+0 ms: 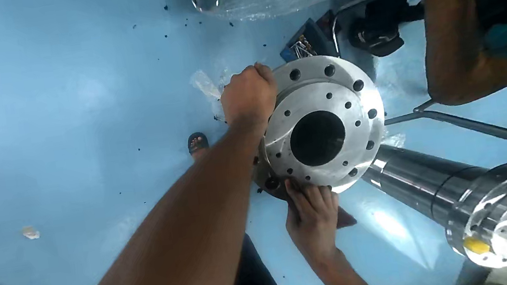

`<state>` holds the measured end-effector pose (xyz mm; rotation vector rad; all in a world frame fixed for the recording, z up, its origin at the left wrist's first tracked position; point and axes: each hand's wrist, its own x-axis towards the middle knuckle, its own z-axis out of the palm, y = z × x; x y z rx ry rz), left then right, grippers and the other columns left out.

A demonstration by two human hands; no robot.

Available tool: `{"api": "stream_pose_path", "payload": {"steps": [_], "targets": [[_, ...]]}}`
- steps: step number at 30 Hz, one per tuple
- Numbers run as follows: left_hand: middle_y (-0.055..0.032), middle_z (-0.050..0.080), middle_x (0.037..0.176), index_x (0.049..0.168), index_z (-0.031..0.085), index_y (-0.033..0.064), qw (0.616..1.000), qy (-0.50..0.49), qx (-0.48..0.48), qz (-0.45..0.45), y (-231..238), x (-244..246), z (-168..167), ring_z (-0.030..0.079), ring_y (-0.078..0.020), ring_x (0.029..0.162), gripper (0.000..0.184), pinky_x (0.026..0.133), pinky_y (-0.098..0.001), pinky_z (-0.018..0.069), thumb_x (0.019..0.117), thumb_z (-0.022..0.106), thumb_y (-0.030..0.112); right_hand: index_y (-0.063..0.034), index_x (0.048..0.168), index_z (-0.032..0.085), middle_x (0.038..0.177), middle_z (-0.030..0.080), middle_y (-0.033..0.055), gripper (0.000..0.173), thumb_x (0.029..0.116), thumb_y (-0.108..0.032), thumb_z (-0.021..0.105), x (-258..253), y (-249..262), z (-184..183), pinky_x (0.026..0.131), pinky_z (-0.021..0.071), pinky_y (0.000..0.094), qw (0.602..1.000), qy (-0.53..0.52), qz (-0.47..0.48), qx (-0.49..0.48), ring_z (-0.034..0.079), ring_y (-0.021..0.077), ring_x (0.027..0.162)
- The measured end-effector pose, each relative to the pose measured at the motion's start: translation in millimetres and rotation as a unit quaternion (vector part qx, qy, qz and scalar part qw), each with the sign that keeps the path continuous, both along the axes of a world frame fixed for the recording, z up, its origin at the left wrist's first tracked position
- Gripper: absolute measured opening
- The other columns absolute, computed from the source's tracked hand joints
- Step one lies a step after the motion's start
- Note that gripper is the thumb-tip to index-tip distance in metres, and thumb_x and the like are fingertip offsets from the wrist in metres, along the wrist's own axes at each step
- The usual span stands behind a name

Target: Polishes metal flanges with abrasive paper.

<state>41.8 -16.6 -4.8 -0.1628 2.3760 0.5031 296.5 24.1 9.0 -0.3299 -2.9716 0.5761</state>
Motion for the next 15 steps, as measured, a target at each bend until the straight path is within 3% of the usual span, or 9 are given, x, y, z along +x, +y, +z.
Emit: {"api": "stream_pose_path", "payload": {"steps": [15], "targets": [[-0.0161, 0.073, 0.099, 0.099, 0.068, 0.0056, 1.0, -0.014, 0.01, -0.001, 0.5, -2.4, 2.7, 0.072, -0.0326, 0.101, 0.054, 0.078, -0.0535, 0.0549, 0.1131, 0.026, 0.036, -0.0058, 0.105, 0.08, 0.087, 0.068, 0.0088, 0.028, 0.0879, -0.01, 0.058, -12.4, -11.0, 1.1, 0.078, 0.0448, 0.0414, 0.999, 0.004, -0.04, -0.035, 0.06, 0.0257, 0.083]]}}
